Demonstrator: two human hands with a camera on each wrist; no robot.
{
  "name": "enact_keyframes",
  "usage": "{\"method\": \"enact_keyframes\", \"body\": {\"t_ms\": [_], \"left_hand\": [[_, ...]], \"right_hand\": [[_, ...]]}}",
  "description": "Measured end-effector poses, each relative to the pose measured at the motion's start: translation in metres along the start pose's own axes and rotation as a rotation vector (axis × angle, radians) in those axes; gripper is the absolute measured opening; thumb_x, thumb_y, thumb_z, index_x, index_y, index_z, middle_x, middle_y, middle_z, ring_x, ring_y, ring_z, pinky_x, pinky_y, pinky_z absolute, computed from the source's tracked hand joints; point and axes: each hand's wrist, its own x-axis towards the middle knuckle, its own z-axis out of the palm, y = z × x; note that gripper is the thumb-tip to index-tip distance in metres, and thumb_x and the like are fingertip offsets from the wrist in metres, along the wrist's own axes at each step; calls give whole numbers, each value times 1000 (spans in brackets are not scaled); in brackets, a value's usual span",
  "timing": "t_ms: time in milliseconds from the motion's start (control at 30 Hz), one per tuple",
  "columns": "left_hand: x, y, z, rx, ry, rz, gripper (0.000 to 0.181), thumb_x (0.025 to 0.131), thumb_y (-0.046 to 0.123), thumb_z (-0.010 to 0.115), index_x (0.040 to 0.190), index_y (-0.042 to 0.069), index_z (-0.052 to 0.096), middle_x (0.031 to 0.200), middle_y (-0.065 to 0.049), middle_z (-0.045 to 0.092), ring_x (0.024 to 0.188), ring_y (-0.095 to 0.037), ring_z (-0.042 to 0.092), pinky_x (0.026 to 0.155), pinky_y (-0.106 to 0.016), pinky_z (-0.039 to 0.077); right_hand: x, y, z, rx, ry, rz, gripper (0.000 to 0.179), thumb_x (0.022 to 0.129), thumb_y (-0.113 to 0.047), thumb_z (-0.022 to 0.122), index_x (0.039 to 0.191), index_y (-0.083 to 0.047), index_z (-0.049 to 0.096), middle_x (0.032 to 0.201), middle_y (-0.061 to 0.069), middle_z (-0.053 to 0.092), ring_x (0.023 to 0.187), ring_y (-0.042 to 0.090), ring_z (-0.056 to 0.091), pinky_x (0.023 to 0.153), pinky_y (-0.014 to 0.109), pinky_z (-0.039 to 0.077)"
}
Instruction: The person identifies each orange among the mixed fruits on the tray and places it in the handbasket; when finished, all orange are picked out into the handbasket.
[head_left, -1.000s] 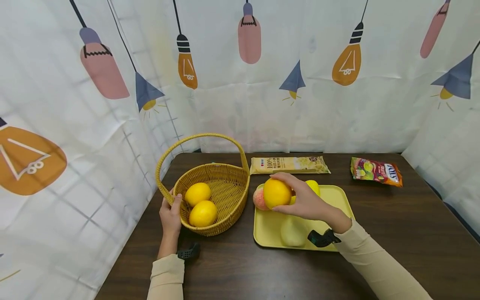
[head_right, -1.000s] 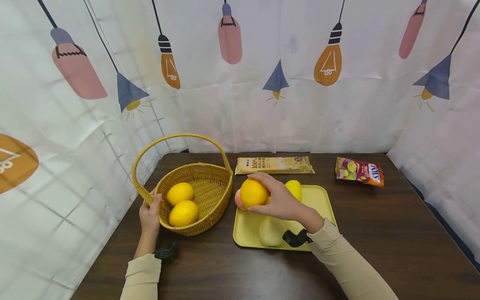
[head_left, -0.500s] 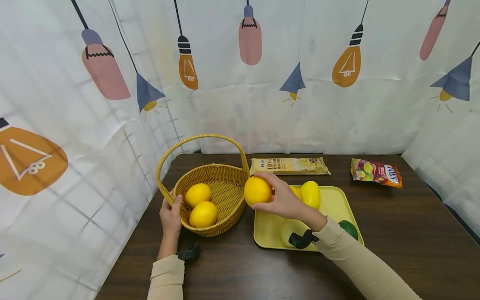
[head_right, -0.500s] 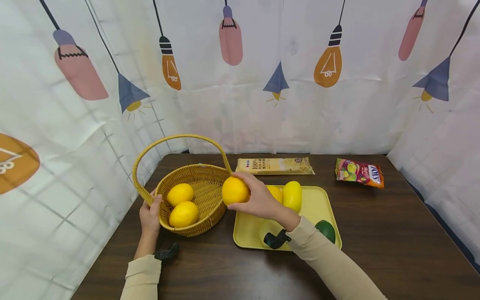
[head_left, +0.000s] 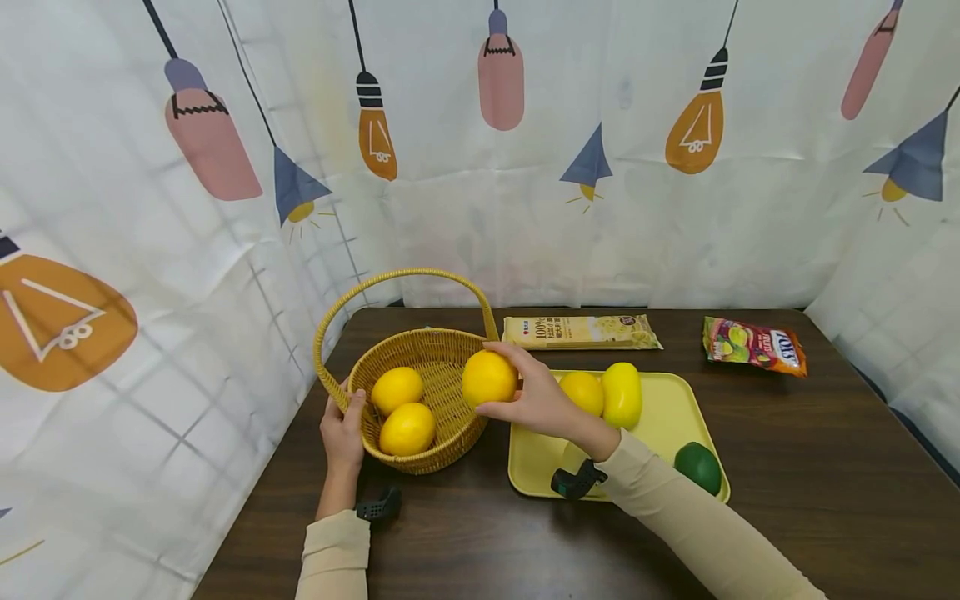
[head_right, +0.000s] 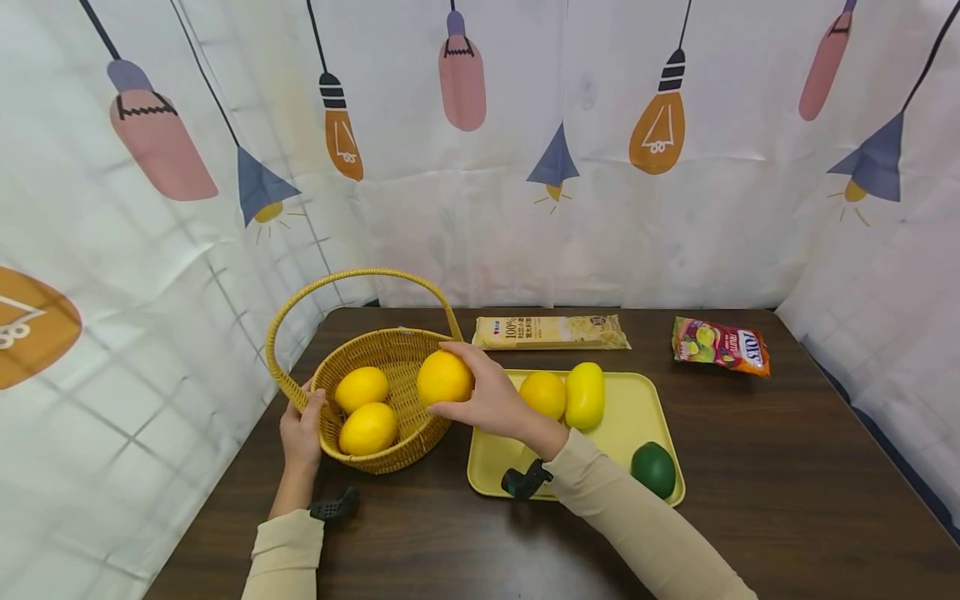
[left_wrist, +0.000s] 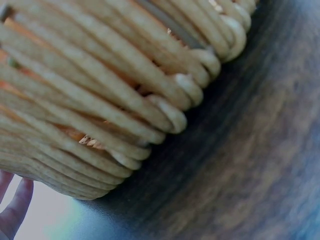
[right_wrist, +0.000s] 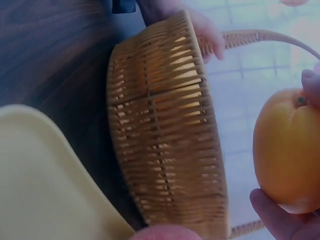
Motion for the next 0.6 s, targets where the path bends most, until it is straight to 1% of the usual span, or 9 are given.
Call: {"method": "enact_keyframes", "body": {"t_ms": [167, 233, 267, 367, 467, 500, 600], "left_hand": [[0, 1, 0, 0, -6, -4, 43, 100, 24, 56, 139, 7, 55, 138, -17, 54, 110, -7, 51, 83, -8, 41], [1, 1, -1, -2, -14, -6, 43, 100, 24, 56, 139, 6, 55, 139, -17, 53, 111, -5, 51, 84, -8, 40], [1, 1, -1, -5, -19, -10, 43, 100, 23, 56, 139, 5, 55, 140, -17, 52, 110, -5, 50, 84, -8, 40], [1, 1, -1, -10, -20, -8, 43, 100, 24, 56, 138, 4, 55, 137, -17, 53, 108, -6, 51, 82, -9, 41], [1, -1, 0, -8, -8, 0, 43, 100, 26, 56, 137, 4, 55, 133, -16, 55, 107, -9, 51, 80, -9, 42], [1, -1, 1, -4, -5, 6, 43, 100, 26, 56, 137, 4, 55, 133, -16, 55, 107, -10, 51, 80, -9, 42], [1, -2, 0, -1, -3, 6, 44, 100, 26, 56, 137, 3, 55, 134, -16, 55, 108, -10, 51, 81, -9, 42]], "right_hand": [[4, 2, 10, 19, -25, 42, 81, 78, -29, 83, 146, -31, 40, 142, -3, 44, 109, 20, 57, 82, 39, 54], [5, 3, 14, 5, -32, 49, 80, 78, -32, 83, 146, -31, 40, 142, -3, 45, 108, 18, 57, 83, 37, 53], [5, -2, 16, -2, -36, 51, 80, 79, -30, 82, 147, -28, 40, 142, -1, 45, 108, 19, 57, 85, 38, 52], [8, 0, 21, -34, -38, 36, 80, 78, -32, 82, 146, -27, 41, 141, -3, 46, 107, 17, 57, 86, 38, 51], [12, 2, 26, -63, -37, 34, 81, 78, -33, 82, 147, -28, 40, 142, -4, 46, 107, 17, 57, 86, 38, 51], [15, 8, 28, -75, -34, 32, 81, 77, -36, 82, 146, -30, 40, 141, -6, 46, 107, 15, 56, 85, 36, 51], [20, 10, 31, -100, -39, 45, 83, 77, -37, 82, 147, -30, 39, 141, -4, 46, 107, 16, 57, 85, 36, 51]]}}
